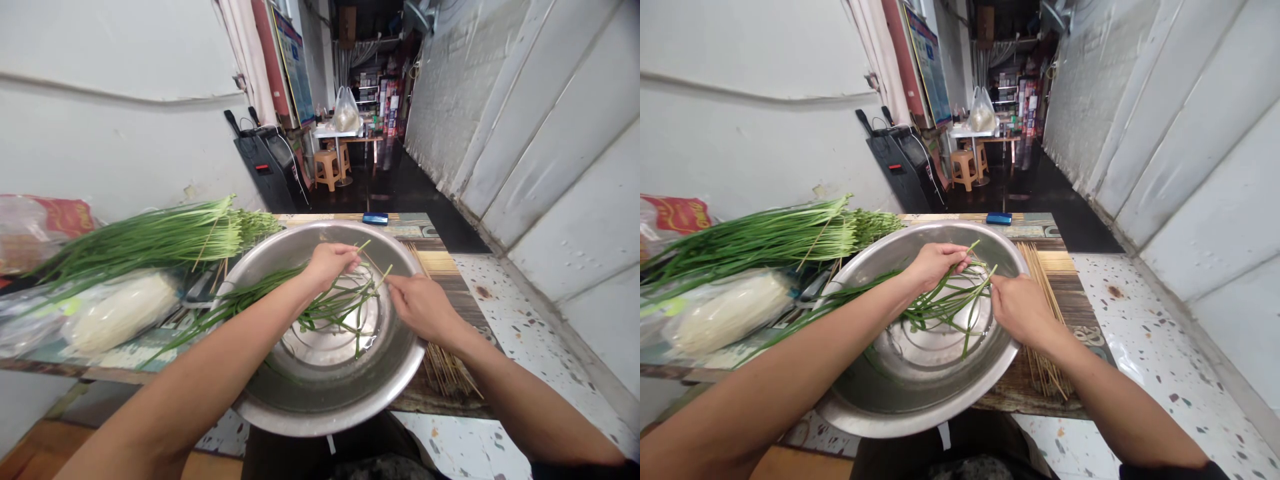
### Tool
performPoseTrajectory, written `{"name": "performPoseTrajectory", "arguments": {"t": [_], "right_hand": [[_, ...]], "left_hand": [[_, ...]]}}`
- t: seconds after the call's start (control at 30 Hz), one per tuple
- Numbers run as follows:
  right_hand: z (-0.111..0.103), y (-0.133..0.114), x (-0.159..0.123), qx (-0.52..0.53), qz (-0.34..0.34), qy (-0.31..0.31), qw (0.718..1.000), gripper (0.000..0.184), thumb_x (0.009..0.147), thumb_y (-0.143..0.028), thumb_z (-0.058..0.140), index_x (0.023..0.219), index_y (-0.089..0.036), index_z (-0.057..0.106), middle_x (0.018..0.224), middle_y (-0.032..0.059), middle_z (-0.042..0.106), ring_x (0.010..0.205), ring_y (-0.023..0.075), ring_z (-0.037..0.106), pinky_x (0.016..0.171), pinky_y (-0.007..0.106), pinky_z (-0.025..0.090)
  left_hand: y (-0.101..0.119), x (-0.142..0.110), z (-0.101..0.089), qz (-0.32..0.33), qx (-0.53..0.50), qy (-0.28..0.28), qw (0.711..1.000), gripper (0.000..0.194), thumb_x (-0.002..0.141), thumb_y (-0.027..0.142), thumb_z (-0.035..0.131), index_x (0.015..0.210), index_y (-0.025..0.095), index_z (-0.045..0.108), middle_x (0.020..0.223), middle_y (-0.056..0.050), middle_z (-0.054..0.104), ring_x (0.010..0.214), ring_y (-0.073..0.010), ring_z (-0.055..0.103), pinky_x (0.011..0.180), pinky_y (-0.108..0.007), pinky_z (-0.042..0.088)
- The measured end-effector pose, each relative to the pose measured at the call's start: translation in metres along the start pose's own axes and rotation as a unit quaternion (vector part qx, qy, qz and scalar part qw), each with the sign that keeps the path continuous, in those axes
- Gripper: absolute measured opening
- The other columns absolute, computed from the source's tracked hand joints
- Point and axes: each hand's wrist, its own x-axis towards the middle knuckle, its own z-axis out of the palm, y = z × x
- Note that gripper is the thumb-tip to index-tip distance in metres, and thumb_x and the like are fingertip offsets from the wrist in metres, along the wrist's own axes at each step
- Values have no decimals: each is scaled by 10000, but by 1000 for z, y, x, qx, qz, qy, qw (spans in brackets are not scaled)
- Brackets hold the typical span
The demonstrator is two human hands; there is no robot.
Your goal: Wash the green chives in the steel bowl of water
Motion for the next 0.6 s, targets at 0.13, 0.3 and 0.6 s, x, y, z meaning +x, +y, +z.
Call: {"name": "performPoseTrajectory", "arguments": {"t": [0.13,0.3,0.6], "right_hand": [[-1,0,-1,2,1,0,1000,291,891,-224,327,786,-181,595,667,44,616,637,146,489,584,258,243],[0,1,-1,-1,0,-2,1000,294,894,-220,319,808,-172,596,692,55,631,635,150,491,586,266,241],[0,1,-2,-1,2,11,1000,316,904,-226,307,858,-156,612,702,73,645,640,164,527,590,276,245]], "left_hand": [[0,-2,1,5,13,-1,1000,89,746,-9,599,784,46,657,595,-61,648,518,-78,576,534,-192,464],[3,-5,2,2,27,-7,1000,89,743,2,606,782,50,670,599,-61,655,513,-78,569,550,-201,472],[5,-18,5,66,152,-64,984,117,698,67,664,789,105,727,610,-47,668,507,-87,555,556,-212,471]]}}
